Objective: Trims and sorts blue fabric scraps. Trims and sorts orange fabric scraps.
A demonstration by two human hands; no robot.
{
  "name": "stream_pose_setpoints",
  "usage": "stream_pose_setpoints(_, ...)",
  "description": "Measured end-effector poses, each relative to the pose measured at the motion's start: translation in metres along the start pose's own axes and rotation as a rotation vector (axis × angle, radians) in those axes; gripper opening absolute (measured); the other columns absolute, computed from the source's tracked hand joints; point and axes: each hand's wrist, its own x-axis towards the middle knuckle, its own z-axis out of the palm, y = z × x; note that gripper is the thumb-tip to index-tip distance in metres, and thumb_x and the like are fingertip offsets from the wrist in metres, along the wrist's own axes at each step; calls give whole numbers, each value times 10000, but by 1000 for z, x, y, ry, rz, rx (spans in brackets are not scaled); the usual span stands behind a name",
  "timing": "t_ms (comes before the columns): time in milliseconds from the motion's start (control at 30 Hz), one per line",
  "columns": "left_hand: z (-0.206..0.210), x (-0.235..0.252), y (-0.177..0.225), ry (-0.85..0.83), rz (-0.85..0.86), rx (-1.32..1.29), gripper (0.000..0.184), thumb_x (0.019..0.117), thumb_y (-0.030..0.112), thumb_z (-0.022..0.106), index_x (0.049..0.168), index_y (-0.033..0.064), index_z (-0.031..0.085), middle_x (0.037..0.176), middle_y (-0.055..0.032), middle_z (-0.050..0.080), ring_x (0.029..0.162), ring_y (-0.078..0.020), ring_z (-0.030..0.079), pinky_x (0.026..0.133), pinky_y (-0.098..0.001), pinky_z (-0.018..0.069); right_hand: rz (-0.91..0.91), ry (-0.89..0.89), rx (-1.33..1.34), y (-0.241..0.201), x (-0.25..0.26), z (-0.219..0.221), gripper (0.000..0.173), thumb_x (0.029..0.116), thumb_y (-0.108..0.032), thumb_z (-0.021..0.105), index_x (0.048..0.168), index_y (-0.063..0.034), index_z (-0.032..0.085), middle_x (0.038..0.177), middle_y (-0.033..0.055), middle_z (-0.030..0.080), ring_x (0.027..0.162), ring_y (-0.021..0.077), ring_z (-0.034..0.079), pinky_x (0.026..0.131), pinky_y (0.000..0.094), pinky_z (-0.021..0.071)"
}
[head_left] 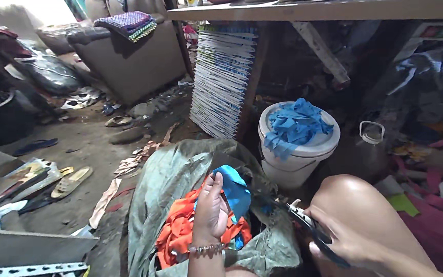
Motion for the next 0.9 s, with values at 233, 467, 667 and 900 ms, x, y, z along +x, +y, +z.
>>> stream_pose_setpoints(233, -4, 2, -2, -4, -3, 113, 227, 1092, 118, 432, 1243, 2, 555, 1039, -115, 676, 912, -181, 700, 786, -362, 613, -68, 12, 2, 8, 2, 4, 767, 822, -448, 759, 1317, 96, 540, 1254, 261, 564, 1116, 322, 569, 958, 441, 478)
stream_pose_setpoints(467, 1, 2, -7, -23, -15, 135, 207, 1088, 104, 441, 1219, 7, 567, 1008, -98, 683, 880, -164, 706, 748, -333, 617, -58, 13, 13, 2, 9, 1, 775, 823, -488, 756, 1314, 73, 541, 1253, 233, 573, 1091, 283, 582, 937, 422, 487)
stream_pose_setpoints(667, 10, 2, -11, 83, 13, 67, 219, 1078, 102, 472, 1219, -1, 604, 981, -98, 694, 846, -156, 704, 725, -317, 609, -112, 108, 52, 6, 17, 12, 727, 820, -554, 738, 1229, 32, 601, 1162, 175, 603, 1027, 219, 587, 889, 377, 494)
stream_pose_setpoints(900, 7, 6, -14, 107, 28, 52, 234, 1074, 109, 485, 1231, -5, 615, 1009, -91, 701, 877, -145, 702, 755, -308, 604, -119, 138, 14, 10, 23, 11, 646, 859, -550, 717, 1155, 18, 628, 1089, 156, 611, 974, 216, 594, 854, 381, 499)
